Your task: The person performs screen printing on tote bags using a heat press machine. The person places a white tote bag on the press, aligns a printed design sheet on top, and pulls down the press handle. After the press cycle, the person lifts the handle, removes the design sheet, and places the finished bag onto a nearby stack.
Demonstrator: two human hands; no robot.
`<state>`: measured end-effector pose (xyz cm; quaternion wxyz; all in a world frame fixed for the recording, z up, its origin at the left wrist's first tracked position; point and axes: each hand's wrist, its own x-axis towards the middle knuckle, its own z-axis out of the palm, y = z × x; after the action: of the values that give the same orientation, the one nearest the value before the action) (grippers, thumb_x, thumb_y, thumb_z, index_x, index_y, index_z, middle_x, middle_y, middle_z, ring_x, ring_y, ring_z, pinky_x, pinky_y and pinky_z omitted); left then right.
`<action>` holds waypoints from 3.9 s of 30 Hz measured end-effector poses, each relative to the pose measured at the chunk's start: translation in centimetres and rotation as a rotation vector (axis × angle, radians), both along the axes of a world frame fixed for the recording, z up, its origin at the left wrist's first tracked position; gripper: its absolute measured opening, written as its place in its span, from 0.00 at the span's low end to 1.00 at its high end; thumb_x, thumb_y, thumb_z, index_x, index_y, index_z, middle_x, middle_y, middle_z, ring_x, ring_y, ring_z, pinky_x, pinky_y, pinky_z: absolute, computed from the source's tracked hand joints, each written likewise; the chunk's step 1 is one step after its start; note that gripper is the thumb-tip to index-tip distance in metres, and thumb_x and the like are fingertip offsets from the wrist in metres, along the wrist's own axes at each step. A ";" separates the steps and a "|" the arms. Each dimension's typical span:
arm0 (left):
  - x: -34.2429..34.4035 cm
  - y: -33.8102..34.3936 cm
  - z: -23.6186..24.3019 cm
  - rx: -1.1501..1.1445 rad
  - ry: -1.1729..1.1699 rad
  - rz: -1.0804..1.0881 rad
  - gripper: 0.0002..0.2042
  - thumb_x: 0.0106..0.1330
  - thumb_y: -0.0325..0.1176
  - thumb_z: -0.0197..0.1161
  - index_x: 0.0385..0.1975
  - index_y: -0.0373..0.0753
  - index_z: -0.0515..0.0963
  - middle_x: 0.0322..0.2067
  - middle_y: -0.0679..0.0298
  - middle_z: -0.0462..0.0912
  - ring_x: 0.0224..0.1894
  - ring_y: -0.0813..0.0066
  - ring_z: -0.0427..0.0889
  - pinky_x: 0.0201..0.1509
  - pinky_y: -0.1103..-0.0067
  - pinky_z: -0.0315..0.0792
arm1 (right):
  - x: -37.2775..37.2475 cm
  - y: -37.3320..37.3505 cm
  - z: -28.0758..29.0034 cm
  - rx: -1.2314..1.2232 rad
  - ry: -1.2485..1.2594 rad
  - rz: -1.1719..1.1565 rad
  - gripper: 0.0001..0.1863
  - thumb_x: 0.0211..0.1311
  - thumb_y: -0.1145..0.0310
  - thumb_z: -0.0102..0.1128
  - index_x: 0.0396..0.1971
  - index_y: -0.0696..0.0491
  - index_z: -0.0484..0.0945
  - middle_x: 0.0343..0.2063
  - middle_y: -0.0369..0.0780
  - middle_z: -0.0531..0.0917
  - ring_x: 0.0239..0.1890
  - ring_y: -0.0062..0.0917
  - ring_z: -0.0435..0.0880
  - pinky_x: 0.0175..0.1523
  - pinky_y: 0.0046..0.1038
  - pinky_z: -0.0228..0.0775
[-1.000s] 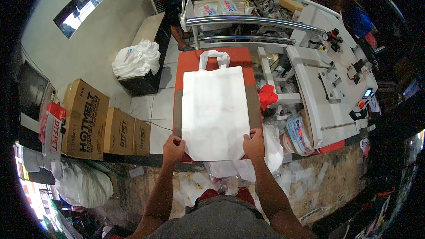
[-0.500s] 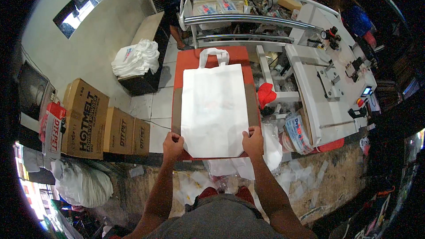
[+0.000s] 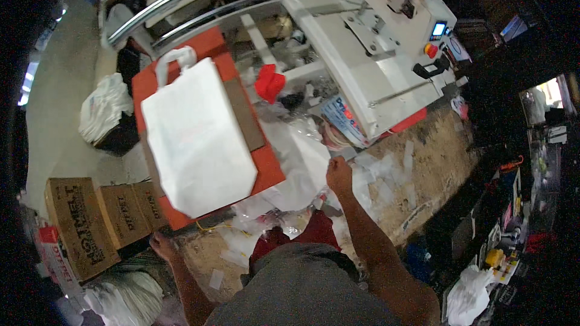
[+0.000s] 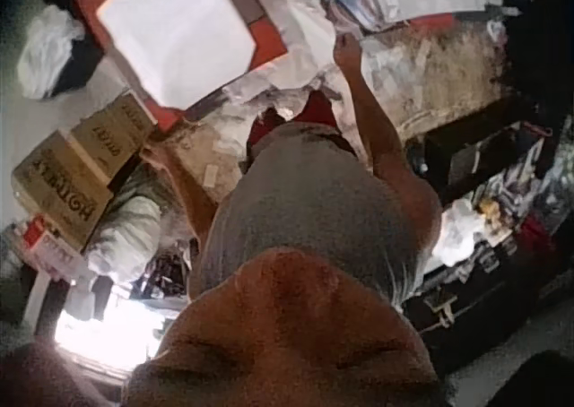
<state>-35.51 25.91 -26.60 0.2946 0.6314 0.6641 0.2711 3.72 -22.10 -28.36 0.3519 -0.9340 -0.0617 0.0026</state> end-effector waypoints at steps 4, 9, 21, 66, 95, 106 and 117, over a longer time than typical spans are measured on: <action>-8.2 -8.3 -4.7 -0.047 0.429 -0.104 0.20 0.72 0.44 0.55 0.44 0.27 0.71 0.38 0.44 0.78 0.39 0.48 0.78 0.47 0.60 0.71 | 6.3 -11.9 -11.7 -0.365 0.025 0.034 0.10 0.64 0.66 0.57 0.33 0.59 0.77 0.27 0.50 0.84 0.29 0.46 0.84 0.36 0.43 0.77; -16.3 -22.5 -7.2 -0.578 0.929 -0.461 0.14 0.62 0.38 0.60 0.34 0.29 0.76 0.29 0.45 0.81 0.36 0.45 0.82 0.41 0.59 0.74 | 16.3 -19.3 -21.7 -0.925 0.130 0.140 0.12 0.63 0.63 0.58 0.38 0.56 0.79 0.28 0.47 0.81 0.31 0.40 0.83 0.44 0.38 0.79; -8.3 -37.6 -9.8 -0.771 0.648 -0.667 0.18 0.59 0.44 0.64 0.36 0.32 0.79 0.33 0.46 0.85 0.39 0.49 0.85 0.45 0.62 0.77 | 25.4 -22.4 -26.5 -0.936 0.116 0.207 0.11 0.64 0.64 0.57 0.36 0.57 0.79 0.29 0.48 0.81 0.32 0.42 0.82 0.44 0.40 0.77; 20.6 -20.2 14.2 -0.774 -0.170 -1.675 0.21 0.64 0.44 0.69 0.46 0.34 0.78 0.41 0.51 0.84 0.46 0.52 0.83 0.52 0.62 0.75 | -2.8 6.1 24.8 0.102 0.601 0.665 0.06 0.59 0.81 0.60 0.37 0.58 0.79 0.29 0.41 0.81 0.33 0.25 0.83 0.39 0.28 0.77; 27.5 6.6 6.4 -0.348 -0.602 -0.426 0.10 0.69 0.30 0.59 0.45 0.32 0.75 0.32 0.65 0.80 0.31 0.79 0.77 0.32 0.82 0.71 | 1.0 34.6 9.1 0.887 0.293 0.183 0.16 0.71 0.68 0.51 0.52 0.62 0.72 0.40 0.46 0.81 0.39 0.30 0.82 0.44 0.30 0.78; 27.2 6.5 7.5 -0.079 -0.369 -0.499 0.11 0.68 0.31 0.57 0.44 0.32 0.78 0.32 0.55 0.84 0.31 0.68 0.82 0.36 0.74 0.75 | -0.9 34.1 9.9 0.339 -0.439 0.297 0.11 0.58 0.71 0.58 0.41 0.53 0.76 0.43 0.45 0.75 0.50 0.42 0.72 0.55 0.42 0.62; 26.8 5.0 10.4 0.020 -0.282 -0.526 0.13 0.66 0.31 0.59 0.46 0.33 0.78 0.36 0.50 0.84 0.40 0.52 0.83 0.45 0.64 0.75 | -2.1 34.5 11.0 -0.015 -0.502 0.535 0.16 0.55 0.59 0.66 0.42 0.49 0.82 0.51 0.37 0.76 0.58 0.36 0.69 0.61 0.46 0.55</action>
<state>-8.68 30.90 -16.18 0.4379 0.7408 0.4276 0.2767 1.61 12.37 -17.34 0.3058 -0.8588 -0.3884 -0.1343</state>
